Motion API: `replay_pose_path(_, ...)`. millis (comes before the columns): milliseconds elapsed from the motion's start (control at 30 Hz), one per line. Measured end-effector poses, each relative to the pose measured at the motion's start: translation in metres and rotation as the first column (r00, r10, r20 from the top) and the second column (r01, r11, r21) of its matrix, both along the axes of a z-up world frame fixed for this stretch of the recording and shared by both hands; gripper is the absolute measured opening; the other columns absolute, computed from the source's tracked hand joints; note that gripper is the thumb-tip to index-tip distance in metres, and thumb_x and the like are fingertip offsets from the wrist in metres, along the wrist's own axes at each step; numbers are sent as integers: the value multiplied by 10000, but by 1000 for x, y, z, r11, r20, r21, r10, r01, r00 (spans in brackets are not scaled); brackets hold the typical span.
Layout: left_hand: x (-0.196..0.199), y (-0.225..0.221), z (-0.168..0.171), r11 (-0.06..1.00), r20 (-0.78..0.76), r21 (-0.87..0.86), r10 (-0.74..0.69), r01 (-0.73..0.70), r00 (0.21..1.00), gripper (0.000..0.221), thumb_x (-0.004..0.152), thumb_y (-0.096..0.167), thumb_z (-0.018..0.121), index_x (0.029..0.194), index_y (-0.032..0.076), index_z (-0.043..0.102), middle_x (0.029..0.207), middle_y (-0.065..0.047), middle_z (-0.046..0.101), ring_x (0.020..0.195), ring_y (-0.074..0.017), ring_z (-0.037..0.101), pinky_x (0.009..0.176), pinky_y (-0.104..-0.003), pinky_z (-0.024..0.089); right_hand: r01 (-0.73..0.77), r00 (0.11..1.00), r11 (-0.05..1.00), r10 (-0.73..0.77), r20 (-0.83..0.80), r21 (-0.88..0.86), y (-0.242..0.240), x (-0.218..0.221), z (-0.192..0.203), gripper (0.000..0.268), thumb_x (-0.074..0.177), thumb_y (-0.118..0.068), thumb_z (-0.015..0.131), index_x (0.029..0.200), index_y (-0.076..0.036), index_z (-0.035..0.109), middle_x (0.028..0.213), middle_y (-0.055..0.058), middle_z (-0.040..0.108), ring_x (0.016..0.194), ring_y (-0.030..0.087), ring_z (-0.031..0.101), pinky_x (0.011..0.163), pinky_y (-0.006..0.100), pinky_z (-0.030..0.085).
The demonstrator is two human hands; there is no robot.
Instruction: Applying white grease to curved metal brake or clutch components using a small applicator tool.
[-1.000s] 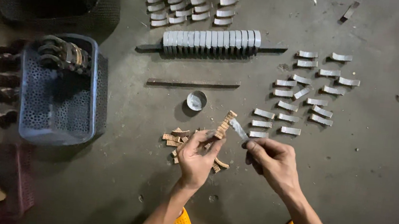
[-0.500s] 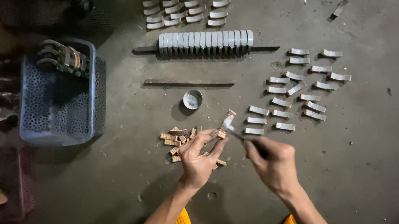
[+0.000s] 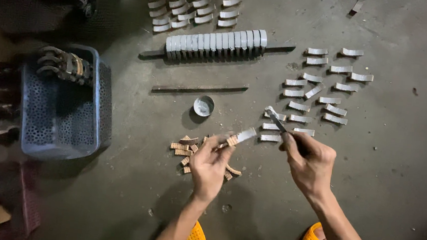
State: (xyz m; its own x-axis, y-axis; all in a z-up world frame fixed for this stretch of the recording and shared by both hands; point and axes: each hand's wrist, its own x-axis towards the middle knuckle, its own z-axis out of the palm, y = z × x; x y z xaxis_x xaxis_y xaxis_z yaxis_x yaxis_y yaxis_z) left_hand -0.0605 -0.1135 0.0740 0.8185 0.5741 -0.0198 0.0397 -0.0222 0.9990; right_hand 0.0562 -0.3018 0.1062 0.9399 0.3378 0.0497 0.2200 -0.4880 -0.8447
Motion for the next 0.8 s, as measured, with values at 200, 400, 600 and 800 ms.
replay_pose_path(200,2,-1,-20,773,124,-549,-301,317,946,336,1038,151,612,1327,-19,639,1061,-150,736,884,-198,727,818,-395,679,-140,949,973,184,-257,182,11,0,-2,219,902,-120,727,1108,-96,796,742,20,768,566,61,628,457,237,497)
replay_pose_path(400,6,-12,-6,792,-26,-576,-263,200,965,397,1024,170,569,1374,-17,557,967,-113,753,779,-179,742,662,-346,660,-160,869,972,222,-442,174,22,2,-2,232,877,-142,759,1098,-89,803,758,10,774,586,66,639,483,243,519)
replay_pose_path(600,-13,-23,0,970,40,176,-180,170,983,332,944,3,769,1245,-20,630,1004,-71,762,862,-142,733,753,-286,628,56,894,957,79,-441,284,17,1,-15,200,917,-141,752,1072,-19,786,770,11,742,629,54,617,521,230,488)
replay_pose_path(800,-9,-15,-20,976,-44,147,-157,162,987,208,901,22,797,1082,3,698,830,-15,779,696,-69,744,568,-225,610,93,892,964,31,-450,250,15,2,-9,198,955,-161,704,1074,-25,784,719,28,723,582,64,615,492,235,487)
